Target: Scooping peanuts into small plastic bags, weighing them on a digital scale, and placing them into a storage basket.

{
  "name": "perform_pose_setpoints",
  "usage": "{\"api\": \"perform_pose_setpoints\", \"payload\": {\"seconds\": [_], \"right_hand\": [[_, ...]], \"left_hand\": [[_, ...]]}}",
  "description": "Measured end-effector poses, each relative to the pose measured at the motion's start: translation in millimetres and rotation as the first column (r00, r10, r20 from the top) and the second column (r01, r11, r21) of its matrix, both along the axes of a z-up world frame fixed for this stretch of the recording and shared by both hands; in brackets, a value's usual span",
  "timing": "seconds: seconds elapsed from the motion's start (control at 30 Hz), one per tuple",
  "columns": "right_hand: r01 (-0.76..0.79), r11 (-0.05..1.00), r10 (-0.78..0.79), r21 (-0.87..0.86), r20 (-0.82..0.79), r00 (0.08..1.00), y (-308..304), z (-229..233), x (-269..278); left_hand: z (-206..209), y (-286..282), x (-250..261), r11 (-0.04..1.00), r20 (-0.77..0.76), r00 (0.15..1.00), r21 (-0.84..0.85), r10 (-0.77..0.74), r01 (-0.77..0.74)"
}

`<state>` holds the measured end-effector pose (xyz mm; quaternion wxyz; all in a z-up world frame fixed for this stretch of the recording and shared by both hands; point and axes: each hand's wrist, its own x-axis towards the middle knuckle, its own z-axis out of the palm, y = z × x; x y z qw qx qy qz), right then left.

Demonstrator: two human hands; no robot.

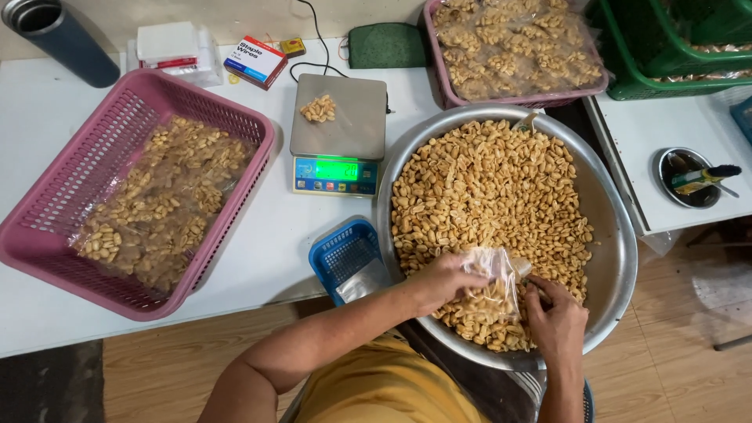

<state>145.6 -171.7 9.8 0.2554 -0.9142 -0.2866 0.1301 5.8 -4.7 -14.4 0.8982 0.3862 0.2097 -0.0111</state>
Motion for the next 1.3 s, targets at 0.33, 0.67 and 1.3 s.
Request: {"api": "perform_pose_setpoints", "payload": {"seconds": [0.33, 0.67, 1.3], "right_hand": [[-0.02, 1.0, 0.019, 0.012, 0.046, 0.999, -1, -5, 0], [-0.062, 0.997, 0.062, 0.053, 0.006, 0.998, -10, -14, 5], [-0.126, 0.986, 0.116, 0.108, 0.095, 0.989, -15, -32, 13]], "left_hand": [[-15, -18, 9, 0.971, -0.074, 0.997, -0.233, 0.035, -0.051], [-16, -26, 14, 0.878, -0.149, 0.988, -0.467, 0.034, -0.101], [-33, -36, 15, 0.825, 0.039, 0.998, -0.565, 0.043, -0.013]]}}
